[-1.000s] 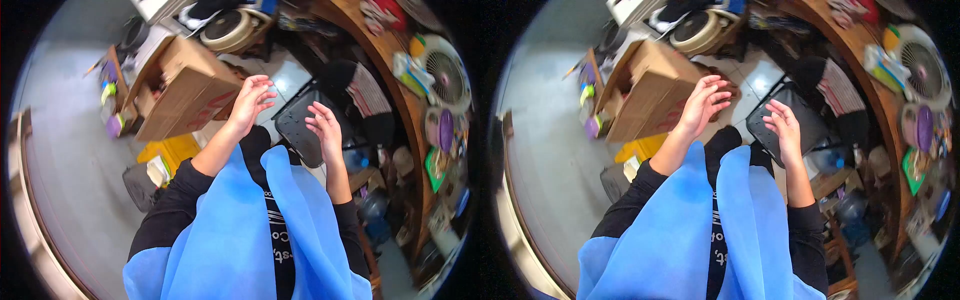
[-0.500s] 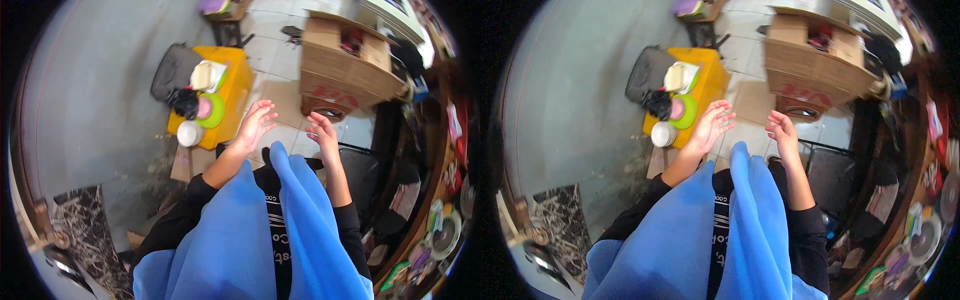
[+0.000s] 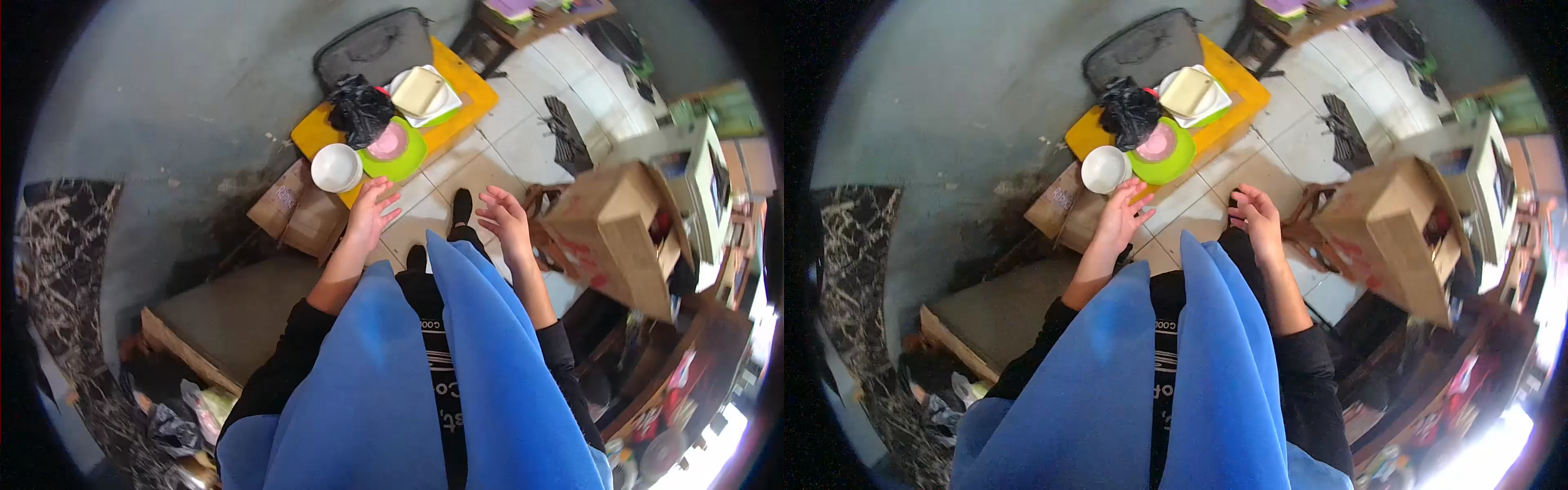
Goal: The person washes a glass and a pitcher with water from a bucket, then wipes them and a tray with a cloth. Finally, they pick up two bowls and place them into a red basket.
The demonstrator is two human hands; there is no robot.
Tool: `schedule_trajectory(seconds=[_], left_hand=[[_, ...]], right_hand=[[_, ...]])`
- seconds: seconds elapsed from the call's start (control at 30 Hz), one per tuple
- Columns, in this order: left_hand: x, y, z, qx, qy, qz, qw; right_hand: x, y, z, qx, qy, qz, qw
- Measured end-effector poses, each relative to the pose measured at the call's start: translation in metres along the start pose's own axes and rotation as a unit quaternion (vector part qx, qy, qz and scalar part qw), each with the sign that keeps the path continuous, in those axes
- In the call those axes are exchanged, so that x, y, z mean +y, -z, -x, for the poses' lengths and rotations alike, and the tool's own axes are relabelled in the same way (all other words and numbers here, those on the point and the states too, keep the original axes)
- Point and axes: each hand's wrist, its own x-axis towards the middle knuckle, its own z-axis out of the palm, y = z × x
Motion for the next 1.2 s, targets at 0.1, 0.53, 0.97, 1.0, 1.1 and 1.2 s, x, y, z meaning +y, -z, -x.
schedule_trajectory(seconds=[0.1, 0.53, 0.97, 1.0, 1.1, 1.2], left_hand=[[0.001, 0.02, -0.017, 0.057, -0.008, 0.032, 0.998], [-0.086, 0.219, -0.205, 0.471, 0.005, -0.056, 0.88], [-0.075, 0.237, -0.221, 0.488, 0.127, -0.318, 0.803], [-0.08, 0.244, -0.223, 0.487, 0.127, -0.321, 0.802], [-0.084, 0.249, -0.222, 0.488, 0.074, -0.291, 0.82], [-0.039, 0.217, -0.198, 0.405, 0.065, -0.07, 0.91]], right_hand=[[-0.012, -0.016, -0.049, -0.045, -0.024, 0.007, 0.999], [0.068, -0.161, -0.298, -0.332, -0.107, 0.296, 0.889], [0.309, -0.165, -0.316, -0.184, 0.058, 0.406, 0.893], [0.292, -0.174, -0.312, -0.164, 0.029, 0.41, 0.897], [0.254, -0.2, -0.296, -0.134, -0.063, 0.356, 0.923], [0.282, -0.204, -0.312, -0.113, -0.034, 0.307, 0.944]])
